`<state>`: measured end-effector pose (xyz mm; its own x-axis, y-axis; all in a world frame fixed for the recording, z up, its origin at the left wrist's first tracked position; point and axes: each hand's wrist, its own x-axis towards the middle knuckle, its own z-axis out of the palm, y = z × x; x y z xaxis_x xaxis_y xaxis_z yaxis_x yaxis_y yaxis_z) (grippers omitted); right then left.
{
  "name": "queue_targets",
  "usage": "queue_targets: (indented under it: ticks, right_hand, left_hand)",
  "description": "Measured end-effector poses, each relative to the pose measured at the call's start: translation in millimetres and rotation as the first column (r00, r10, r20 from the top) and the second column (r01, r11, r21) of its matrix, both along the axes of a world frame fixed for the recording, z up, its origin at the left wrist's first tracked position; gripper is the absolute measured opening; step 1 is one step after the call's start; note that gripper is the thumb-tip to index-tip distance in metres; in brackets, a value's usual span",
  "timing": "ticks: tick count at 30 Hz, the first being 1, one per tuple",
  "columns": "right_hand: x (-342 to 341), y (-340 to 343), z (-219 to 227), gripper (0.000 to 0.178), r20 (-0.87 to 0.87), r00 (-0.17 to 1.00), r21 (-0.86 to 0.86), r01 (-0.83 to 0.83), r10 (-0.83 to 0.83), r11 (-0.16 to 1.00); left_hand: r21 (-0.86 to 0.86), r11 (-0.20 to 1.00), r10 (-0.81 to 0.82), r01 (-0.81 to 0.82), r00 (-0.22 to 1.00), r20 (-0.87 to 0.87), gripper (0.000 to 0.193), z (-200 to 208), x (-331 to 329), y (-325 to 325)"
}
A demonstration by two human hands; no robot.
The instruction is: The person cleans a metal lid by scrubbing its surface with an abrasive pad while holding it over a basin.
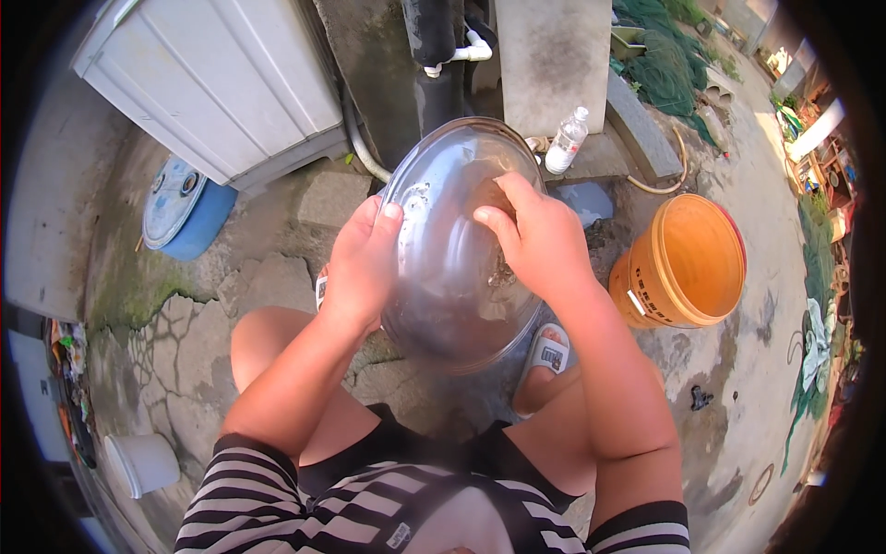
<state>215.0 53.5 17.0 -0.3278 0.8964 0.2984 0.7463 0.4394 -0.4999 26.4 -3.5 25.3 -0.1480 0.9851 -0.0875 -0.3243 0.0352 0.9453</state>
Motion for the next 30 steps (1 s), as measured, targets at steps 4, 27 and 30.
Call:
queue_targets:
  ticks: [4, 27, 30]
  right_hand:
    - [-0.1, 3.5, 2.5, 0.034, -0.044, 0.998, 0.044, 0.054, -0.052, 0.998]
    - [-1.1, 1.0, -0.9, 0.029, -0.022, 1.000, 0.044, -0.005, 0.006, 0.999]
    - [-1.0, 1.9, -2.3, 0.030, -0.076, 0.996, 0.062, 0.046, -0.041, 0.997]
  left_hand:
    - [0.038, 0.999, -0.010, 0.012, 0.998, -0.055, 0.021, -1.7, -2.1, 0.6]
    - [0.022, 1.000, 0.003, -0.001, 0.996, -0.092, 0.023, -6.8, -1.5, 2.5]
    - [0.025, 1.000, 0.006, -0.003, 0.995, -0.102, 0.022, -6.1, -1.6, 2.0]
